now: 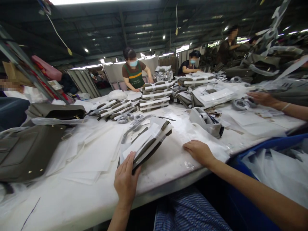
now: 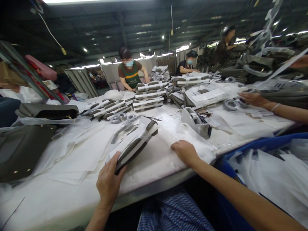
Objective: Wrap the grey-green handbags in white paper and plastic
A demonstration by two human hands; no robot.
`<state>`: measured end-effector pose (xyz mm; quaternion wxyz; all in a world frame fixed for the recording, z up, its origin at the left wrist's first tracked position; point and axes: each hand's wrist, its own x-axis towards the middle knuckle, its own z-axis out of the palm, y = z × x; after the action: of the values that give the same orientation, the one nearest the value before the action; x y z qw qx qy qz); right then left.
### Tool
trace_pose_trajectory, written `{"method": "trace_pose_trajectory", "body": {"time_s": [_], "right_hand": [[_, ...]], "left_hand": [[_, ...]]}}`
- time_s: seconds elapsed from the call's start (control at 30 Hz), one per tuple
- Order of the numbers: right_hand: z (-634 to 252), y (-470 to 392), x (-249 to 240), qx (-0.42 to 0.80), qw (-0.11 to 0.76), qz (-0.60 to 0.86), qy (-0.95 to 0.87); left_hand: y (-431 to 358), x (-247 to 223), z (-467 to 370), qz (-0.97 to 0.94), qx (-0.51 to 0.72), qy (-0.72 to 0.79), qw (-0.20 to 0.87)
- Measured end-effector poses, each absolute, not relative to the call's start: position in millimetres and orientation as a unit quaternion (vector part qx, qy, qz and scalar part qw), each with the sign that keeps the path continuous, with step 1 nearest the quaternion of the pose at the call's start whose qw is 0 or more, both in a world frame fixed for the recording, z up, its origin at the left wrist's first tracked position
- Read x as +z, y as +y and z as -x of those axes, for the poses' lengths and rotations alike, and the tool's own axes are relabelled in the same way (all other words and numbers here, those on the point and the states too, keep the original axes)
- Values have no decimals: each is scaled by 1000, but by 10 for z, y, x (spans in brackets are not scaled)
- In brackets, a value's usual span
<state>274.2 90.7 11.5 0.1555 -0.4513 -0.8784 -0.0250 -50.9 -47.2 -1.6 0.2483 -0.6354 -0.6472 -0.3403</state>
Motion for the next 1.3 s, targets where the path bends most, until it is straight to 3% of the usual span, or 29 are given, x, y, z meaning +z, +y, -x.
{"method": "trace_pose_trajectory", "body": {"time_s": [0.2, 0.37, 0.5, 0.7, 0.83, 0.9, 1.07, 1.3], "right_hand": [[-2688, 959, 173, -16, 197, 449, -872], [-2751, 1379, 147, -34, 137, 482, -865], [-2638, 1308, 283, -40, 138, 476, -868], [-2408, 840, 495, 165, 130, 373, -904], [-2250, 936, 369, 129, 206, 410, -879], [-2120, 1014, 205, 111, 199, 414, -881], [-1608, 1132, -150, 94, 170, 314, -929], [-1024, 1184, -10, 97, 272, 160, -944]], "left_hand": [[-481, -41, 498, 632, -342, -651, 243], [-459, -48, 496, 618, -356, -658, 240], [-455, -59, 507, 616, -363, -656, 242], [-444, -50, 502, 612, -371, -658, 235], [-440, -46, 502, 604, -376, -663, 233], [-446, -57, 518, 600, -379, -663, 238], [-392, -56, 581, 611, -384, -636, 275], [-238, 272, 461, 620, -383, -601, 327]]}}
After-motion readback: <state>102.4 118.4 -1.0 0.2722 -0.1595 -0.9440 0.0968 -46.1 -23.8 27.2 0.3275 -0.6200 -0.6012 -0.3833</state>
